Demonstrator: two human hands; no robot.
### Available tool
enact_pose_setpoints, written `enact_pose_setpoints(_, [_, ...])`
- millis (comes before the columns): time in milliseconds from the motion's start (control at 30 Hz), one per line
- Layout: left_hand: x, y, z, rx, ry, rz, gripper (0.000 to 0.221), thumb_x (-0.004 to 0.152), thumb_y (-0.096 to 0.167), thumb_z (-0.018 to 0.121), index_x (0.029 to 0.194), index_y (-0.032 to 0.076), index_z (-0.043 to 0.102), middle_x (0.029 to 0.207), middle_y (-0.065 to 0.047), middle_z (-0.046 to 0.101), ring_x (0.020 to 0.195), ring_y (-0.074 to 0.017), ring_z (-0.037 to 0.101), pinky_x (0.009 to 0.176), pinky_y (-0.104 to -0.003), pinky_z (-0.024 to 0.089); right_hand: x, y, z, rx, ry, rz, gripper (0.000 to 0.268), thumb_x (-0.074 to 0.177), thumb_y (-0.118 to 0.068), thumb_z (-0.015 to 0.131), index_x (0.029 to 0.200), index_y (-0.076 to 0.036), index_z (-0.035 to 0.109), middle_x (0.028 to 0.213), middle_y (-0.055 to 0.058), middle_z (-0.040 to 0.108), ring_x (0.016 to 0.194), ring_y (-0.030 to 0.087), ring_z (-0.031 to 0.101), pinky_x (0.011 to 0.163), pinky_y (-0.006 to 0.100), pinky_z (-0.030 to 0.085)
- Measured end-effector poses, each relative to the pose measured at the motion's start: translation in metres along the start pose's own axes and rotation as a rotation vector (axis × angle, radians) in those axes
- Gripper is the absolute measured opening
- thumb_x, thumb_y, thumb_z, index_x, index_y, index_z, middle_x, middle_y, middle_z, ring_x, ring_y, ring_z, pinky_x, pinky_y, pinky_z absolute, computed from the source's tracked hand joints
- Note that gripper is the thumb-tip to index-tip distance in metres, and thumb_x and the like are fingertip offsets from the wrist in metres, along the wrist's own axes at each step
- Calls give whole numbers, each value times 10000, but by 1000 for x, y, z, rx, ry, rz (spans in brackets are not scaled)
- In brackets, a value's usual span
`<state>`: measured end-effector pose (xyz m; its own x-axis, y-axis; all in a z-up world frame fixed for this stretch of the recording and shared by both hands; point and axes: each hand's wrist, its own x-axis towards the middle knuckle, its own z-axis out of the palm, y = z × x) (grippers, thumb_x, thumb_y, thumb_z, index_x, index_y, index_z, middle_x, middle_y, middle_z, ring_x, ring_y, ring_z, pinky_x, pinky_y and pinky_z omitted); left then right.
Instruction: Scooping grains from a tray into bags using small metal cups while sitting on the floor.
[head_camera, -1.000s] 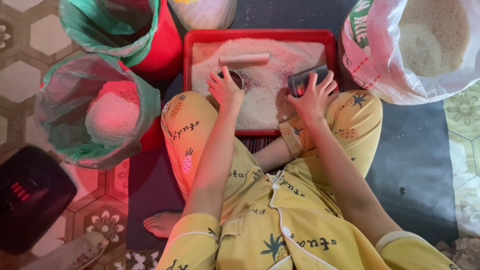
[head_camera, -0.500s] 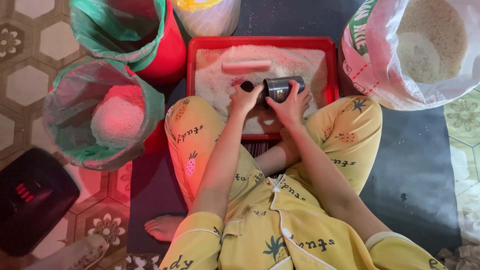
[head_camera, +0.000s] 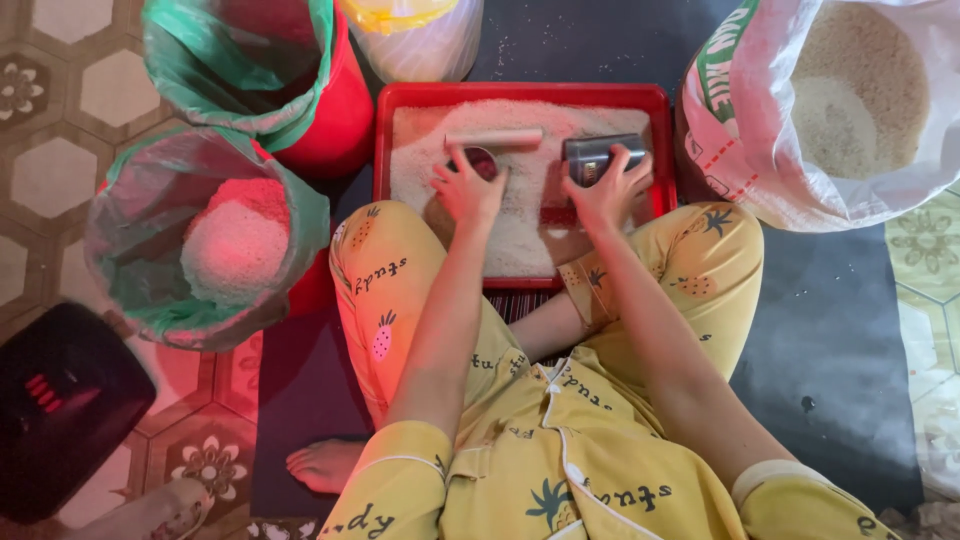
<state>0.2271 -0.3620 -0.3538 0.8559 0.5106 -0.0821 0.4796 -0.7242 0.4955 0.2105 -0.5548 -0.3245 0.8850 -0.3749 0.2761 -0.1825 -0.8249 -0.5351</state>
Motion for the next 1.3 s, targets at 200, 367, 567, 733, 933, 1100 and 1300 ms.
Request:
enact_pose_setpoints(200, [-23,21,8,152,-211,113,1025,779,634,788,1586,256,281,1421,-187,397,1284,-459,452,1077,-496,459,-17,-9,7,149,-272,-61,932,605,-455,964,1338,-199,450,1455,257,255,1359,534,334,1038,665,401])
enact_pose_setpoints(367, [-19,7,-13,-174,-364,-102,1062,750,720,725,1594,260,272,1518,-264,350,1381,-501,413,1136,-527,389,-20,3,-12,386,-286,95,912,606,-368,980,1333,-208,453,1406,238,331,1337,496,423,1068,584,423])
enact_pose_setpoints(567, [18,-6,5,-695,-466,-340,1153,727,867,692,1616,255,286,1523,-286,375,1442,-466,375,1193,-566,245,-4,42,-3,923,-184,548,788,748,-342,973,1331,-172,469,1269,133,502,1186,257,536,1049,395,445])
enact_pose_setpoints(733, [6,8,4,-600,-218,-216,1117,747,615,839,1575,137,260,1487,-308,348,1411,-547,391,1197,-605,338,0,58,15,978,-48,599,756,773,-336,977,1332,-213,482,1246,110,521,1131,206,540,987,356,484])
enact_pose_setpoints(933, [-14,22,18,22,-146,363,1073,643,414,962,1474,83,369,1438,-185,460,1277,-426,498,1124,-561,451,-8,38,-1,997,114,539,720,734,-233,978,1279,-175,510,1131,98,527,1022,181,545,924,318,482])
enact_pose_setpoints(1100, [-29,28,-3,93,-264,561,1066,629,339,948,1526,211,387,1432,-133,480,1328,-366,473,1115,-491,448,-21,-3,-41,899,107,250,740,757,-150,951,1313,-145,463,1194,143,483,1128,234,456,1009,417,386])
enact_pose_setpoints(1300, [-21,16,13,53,-286,569,1158,679,399,922,1622,334,252,1560,-95,322,1406,-375,416,1138,-566,454,-19,-28,-70,555,84,-163,851,659,-186,1000,1333,-173,479,1544,173,262,1369,436,360,1143,598,303])
